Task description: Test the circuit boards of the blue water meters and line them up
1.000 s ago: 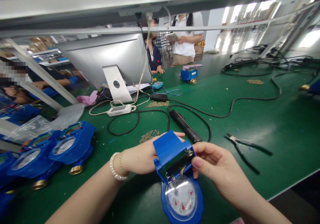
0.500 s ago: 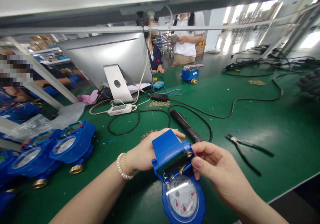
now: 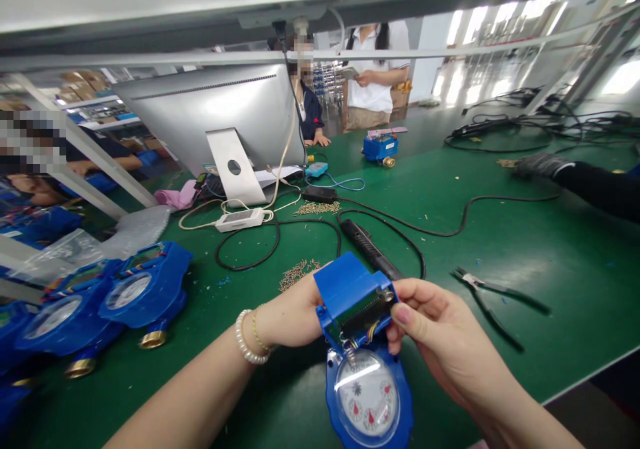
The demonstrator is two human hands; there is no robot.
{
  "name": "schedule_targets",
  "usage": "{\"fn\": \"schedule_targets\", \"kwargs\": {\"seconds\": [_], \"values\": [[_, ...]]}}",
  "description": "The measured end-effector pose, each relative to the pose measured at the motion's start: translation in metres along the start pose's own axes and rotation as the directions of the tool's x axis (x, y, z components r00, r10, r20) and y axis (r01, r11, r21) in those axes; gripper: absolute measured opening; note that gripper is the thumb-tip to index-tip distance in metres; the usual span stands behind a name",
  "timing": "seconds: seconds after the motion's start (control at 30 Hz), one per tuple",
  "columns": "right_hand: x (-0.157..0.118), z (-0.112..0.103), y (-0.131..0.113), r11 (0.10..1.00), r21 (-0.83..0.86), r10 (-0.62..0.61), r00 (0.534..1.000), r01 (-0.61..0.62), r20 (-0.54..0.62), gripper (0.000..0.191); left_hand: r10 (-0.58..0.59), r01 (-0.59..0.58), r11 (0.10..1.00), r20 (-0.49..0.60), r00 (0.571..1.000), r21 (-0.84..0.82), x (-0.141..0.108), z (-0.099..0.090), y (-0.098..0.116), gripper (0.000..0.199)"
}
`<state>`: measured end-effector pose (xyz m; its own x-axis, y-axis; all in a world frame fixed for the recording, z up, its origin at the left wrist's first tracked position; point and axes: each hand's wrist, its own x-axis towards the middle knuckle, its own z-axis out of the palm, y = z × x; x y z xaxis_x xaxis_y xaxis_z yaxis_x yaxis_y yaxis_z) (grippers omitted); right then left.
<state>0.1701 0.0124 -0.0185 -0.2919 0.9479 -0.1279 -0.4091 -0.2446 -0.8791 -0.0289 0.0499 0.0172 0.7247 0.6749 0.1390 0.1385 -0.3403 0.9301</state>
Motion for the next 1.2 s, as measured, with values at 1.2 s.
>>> {"fn": "schedule_targets", "kwargs": {"seconds": [1.2], "values": [[-0.003, 0.006, 0.007, 0.994, -0.073, -0.101, 0.971, 0.087, -0.215, 0.032, 0.053, -0.031, 0.974, -0.093, 0.994, 0.223, -0.017, -0.004, 0.0, 0.028]]}}
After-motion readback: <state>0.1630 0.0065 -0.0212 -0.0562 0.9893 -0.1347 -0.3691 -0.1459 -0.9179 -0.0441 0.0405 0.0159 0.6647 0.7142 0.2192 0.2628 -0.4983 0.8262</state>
